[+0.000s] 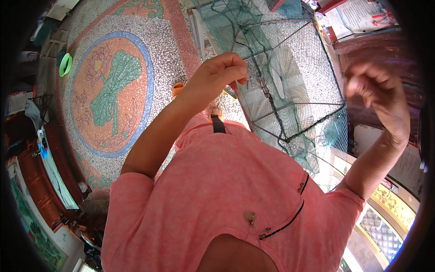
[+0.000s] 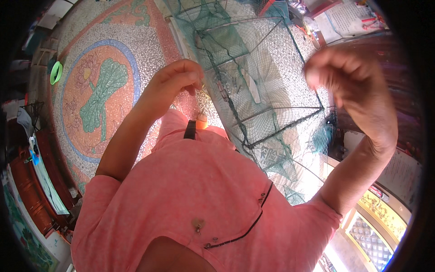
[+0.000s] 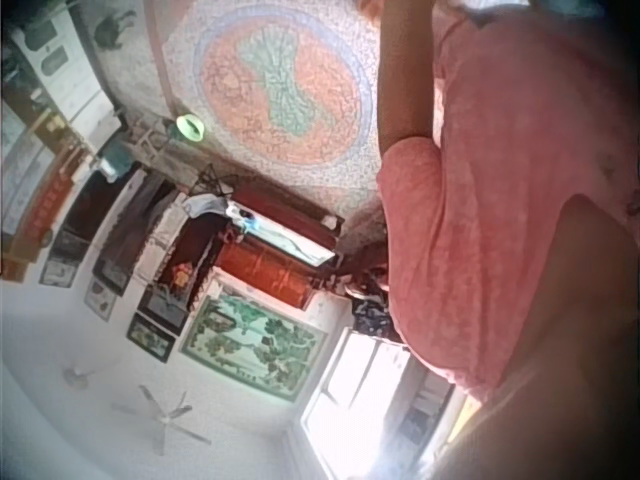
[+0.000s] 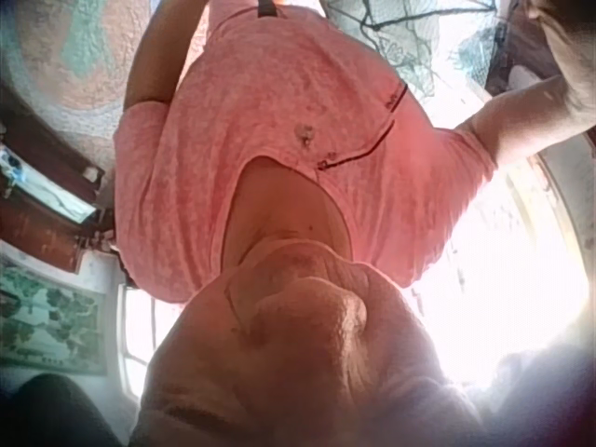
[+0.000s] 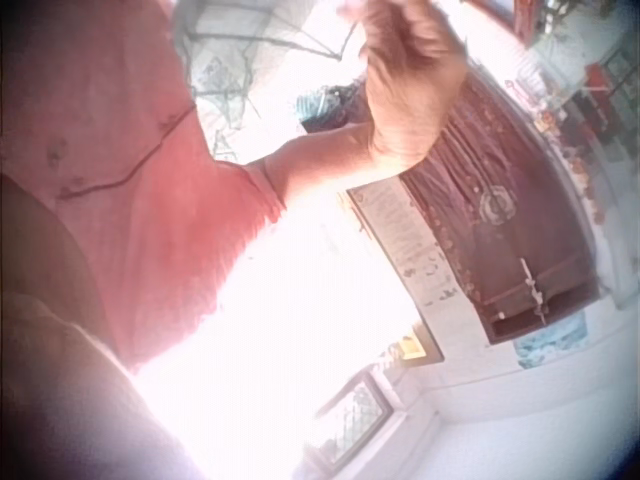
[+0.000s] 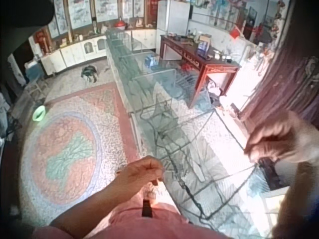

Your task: The person repairs a large rectangular mesh fishing net by tying together broken or loose sections of the netting with their hands.

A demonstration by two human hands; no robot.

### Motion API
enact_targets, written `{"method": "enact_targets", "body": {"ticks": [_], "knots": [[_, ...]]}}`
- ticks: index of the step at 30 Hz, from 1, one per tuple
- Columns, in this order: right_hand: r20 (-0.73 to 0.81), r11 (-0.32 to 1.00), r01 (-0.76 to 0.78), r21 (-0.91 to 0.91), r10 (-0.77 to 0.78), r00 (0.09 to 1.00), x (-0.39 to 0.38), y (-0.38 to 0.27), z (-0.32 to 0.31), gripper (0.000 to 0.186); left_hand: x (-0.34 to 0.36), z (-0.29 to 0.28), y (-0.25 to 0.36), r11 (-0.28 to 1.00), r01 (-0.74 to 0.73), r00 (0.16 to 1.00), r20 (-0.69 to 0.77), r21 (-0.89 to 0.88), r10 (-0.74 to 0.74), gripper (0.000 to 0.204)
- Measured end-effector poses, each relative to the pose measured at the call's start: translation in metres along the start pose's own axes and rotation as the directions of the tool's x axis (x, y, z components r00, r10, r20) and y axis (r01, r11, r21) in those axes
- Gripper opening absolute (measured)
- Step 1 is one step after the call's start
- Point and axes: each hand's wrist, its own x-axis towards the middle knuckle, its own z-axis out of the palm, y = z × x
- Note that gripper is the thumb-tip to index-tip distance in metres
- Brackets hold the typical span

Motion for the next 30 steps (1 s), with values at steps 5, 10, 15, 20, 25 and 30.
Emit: {"method": "enact_targets", "body": {"ticks": [5,10,15,20,25,30], "knots": [[-0.219,0.976,-0.197,0.091,0.213,0.952,0.003,0.062,-0.012,0.015,0.008,0.007,-0.005,0.985,-0.024,0.999,0.029,-0.170,0.030,0.015],[-0.623,0.926,0.308,0.219,-0.110,0.774,-0.002,0.052,-0.003,0.009,0.015,-0.001,-0.013,0.935,0.022,0.999,0.031,-0.355,-0.012,0.010],[-0.162,0.777,0.575,-0.256,-0.621,0.766,0.025,0.023,0.070,0.017,0.010,-0.007,-0.020,0.923,0.056,0.998,-0.016,-0.380,-0.067,0.011],[-0.153,0.893,0.354,-0.276,-0.405,0.902,0.045,0.038,0.101,0.012,0.007,0.000,-0.023,0.933,0.072,0.996,-0.016,-0.352,-0.083,0.011],[-0.146,0.887,0.345,-0.307,-0.402,0.904,0.057,0.048,0.112,0.008,0.003,0.008,-0.024,0.961,0.059,0.995,-0.058,-0.270,-0.077,0.013],[-0.116,0.888,0.394,-0.237,-0.429,0.896,0.063,0.049,0.120,0.008,0.001,0.013,-0.029,0.982,0.013,0.994,-0.107,-0.189,-0.034,0.014]]}}
